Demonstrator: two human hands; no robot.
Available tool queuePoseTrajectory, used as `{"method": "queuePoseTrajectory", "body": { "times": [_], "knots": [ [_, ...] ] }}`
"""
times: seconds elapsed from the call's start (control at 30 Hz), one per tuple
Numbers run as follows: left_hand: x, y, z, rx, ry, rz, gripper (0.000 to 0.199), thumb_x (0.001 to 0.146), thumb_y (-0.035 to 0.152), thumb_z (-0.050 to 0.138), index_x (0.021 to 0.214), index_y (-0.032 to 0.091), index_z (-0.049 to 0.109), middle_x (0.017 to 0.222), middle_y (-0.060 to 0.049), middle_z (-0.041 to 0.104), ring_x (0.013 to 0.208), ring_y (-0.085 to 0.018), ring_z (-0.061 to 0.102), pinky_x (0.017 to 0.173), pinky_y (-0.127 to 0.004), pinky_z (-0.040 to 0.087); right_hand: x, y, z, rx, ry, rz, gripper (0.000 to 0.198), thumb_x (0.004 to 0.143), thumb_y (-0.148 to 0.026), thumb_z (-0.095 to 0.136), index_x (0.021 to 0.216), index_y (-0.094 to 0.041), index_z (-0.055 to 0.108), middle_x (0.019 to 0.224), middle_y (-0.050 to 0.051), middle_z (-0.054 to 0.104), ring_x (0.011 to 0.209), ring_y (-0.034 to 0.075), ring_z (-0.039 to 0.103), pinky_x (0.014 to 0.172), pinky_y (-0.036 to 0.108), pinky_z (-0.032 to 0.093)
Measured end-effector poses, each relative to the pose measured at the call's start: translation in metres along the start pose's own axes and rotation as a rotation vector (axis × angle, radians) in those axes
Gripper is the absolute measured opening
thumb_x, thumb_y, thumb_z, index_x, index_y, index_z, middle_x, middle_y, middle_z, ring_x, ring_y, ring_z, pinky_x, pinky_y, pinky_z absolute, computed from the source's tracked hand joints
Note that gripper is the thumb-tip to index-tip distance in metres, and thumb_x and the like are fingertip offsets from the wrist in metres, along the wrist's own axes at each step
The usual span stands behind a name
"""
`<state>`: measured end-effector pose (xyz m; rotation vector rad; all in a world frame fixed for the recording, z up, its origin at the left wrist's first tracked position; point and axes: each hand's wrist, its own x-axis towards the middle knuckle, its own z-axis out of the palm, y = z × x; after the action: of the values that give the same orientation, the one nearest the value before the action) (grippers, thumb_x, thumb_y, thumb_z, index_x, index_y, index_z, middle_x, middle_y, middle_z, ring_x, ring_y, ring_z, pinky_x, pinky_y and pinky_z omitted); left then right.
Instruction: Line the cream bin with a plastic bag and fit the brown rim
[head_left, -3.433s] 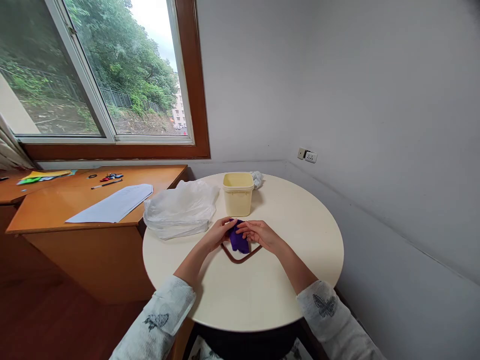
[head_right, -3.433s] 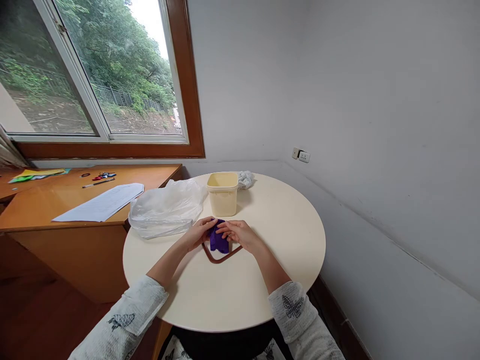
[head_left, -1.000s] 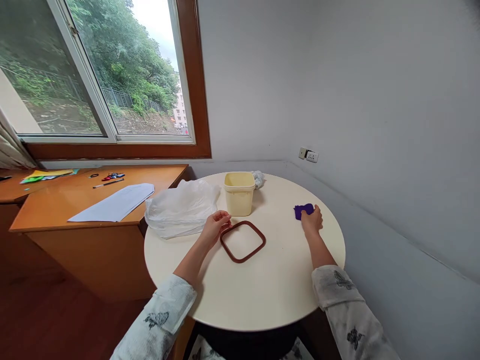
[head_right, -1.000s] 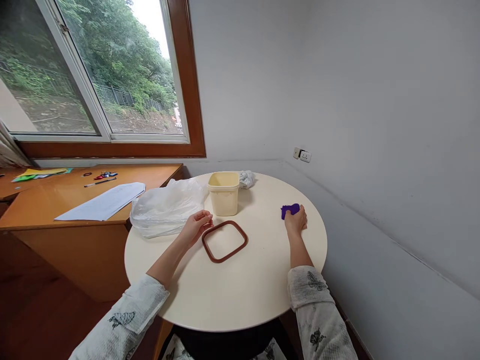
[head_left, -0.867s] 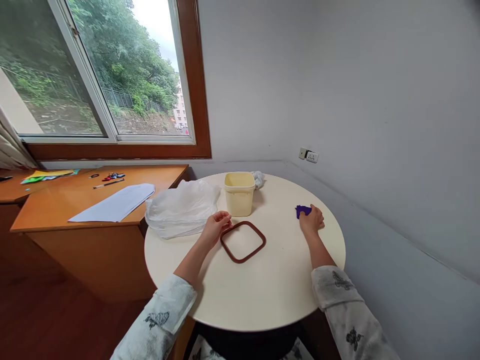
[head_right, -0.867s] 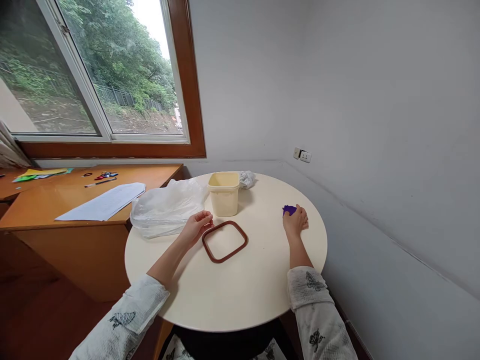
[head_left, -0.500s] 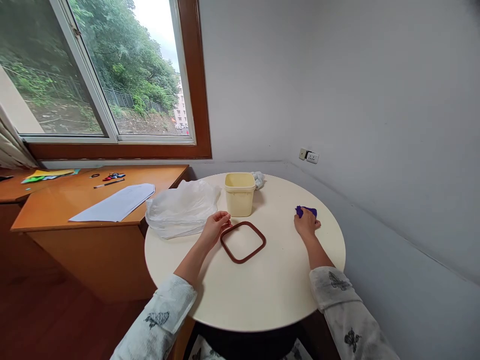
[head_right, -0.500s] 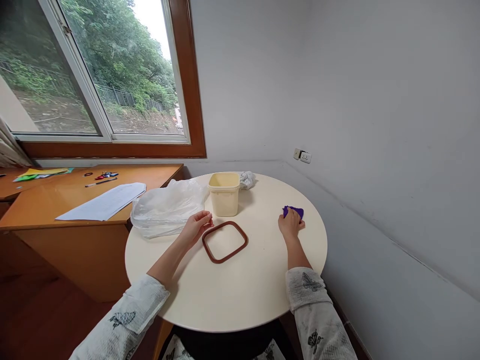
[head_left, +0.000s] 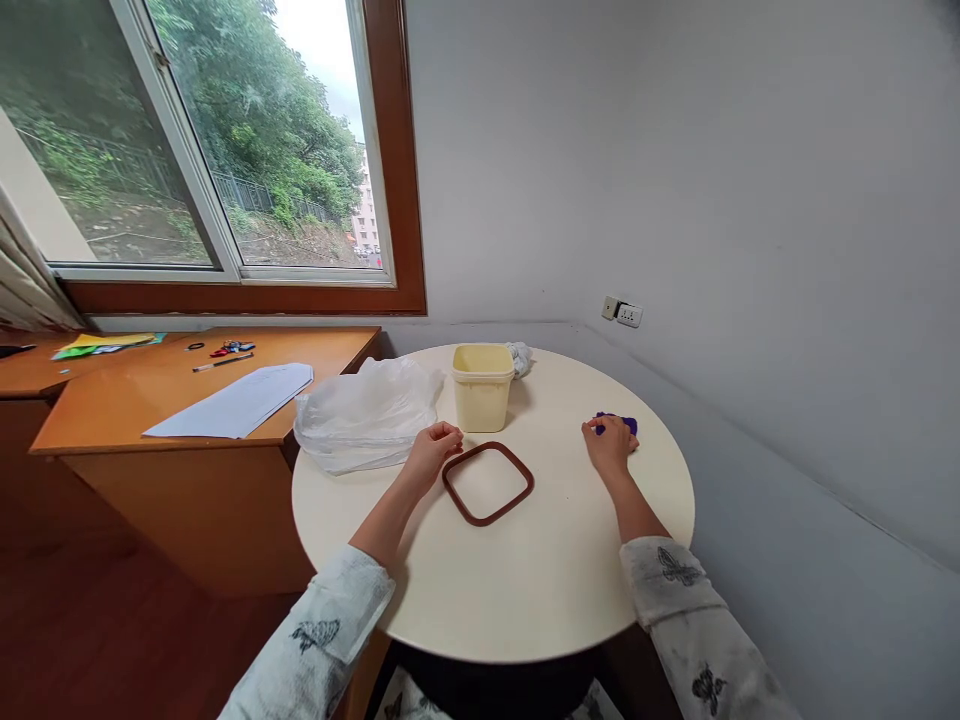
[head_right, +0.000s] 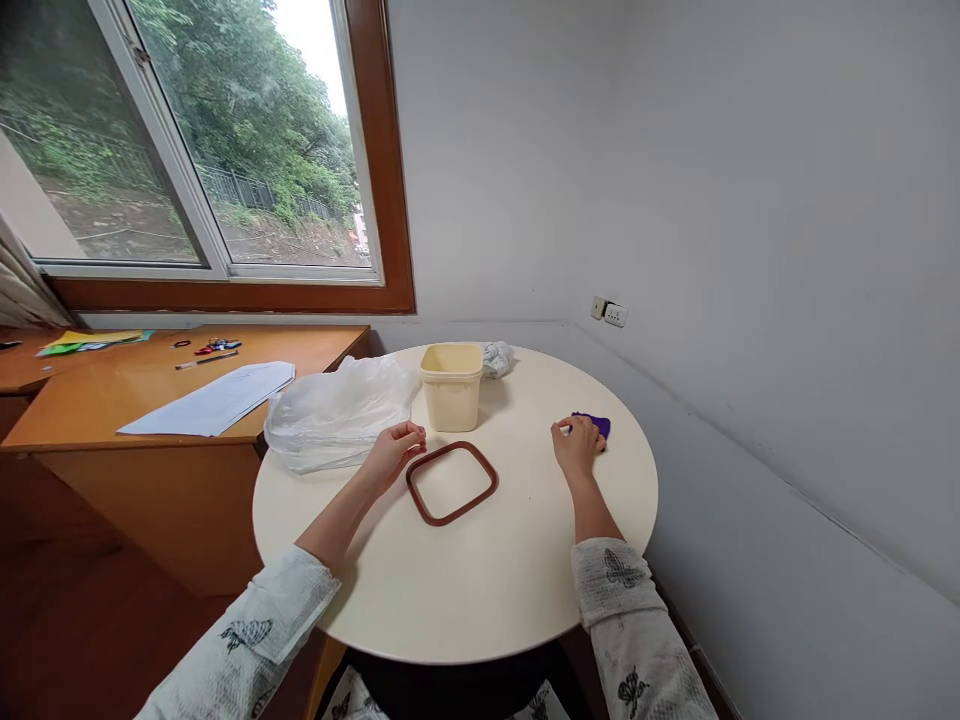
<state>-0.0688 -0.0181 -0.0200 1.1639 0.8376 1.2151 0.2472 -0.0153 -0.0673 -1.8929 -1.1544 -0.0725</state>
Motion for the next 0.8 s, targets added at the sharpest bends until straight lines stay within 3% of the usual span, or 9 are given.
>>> {"method": "queuePoseTrajectory", "body": {
  "times": [0.43, 0.6, 0.8],
  "knots": [
    [0.003, 0.001, -0.004, 0.068, 0.133, 0.100, 0.024, 0.066, 0.038, 0.064, 0.068, 0.017, 0.054, 0.067, 0.001, 0.049, 0.058, -0.009, 0.048, 0.061, -0.026, 0.043, -0.014, -0.024, 0.003, 0.090, -0.106, -0.147, 0.015, 0.072, -0.031, 0.048, 0.067, -0.019, 0.055, 0.088, 0.005, 0.060, 0.088, 0.021, 0.048, 0.084, 0.039, 0.025],
    [0.003, -0.002, -0.007, 0.228, 0.211, 0.097, 0.023, 0.063, 0.036, 0.067, 0.063, 0.018, 0.052, 0.057, 0.003, 0.048, 0.048, -0.008, 0.043, 0.053, -0.025, 0.038, -0.029, -0.043, 0.006, 0.172, -0.230, -0.245, 0.014, 0.073, -0.033, 0.046, 0.069, -0.021, 0.052, 0.074, 0.002, 0.055, 0.071, 0.017, 0.048, 0.068, 0.029, 0.035],
    [0.000, -0.001, -0.005, 0.368, 0.218, 0.112, 0.015, 0.062, 0.030, 0.064, 0.061, 0.018, 0.054, 0.059, 0.002, 0.052, 0.051, -0.010, 0.044, 0.051, -0.024, 0.035, -0.050, -0.067, 0.006, 0.217, -0.374, -0.335, 0.009, 0.072, -0.029, 0.047, 0.067, -0.022, 0.048, 0.067, -0.002, 0.048, 0.062, 0.013, 0.045, 0.057, 0.024, 0.035]
  ]
}}
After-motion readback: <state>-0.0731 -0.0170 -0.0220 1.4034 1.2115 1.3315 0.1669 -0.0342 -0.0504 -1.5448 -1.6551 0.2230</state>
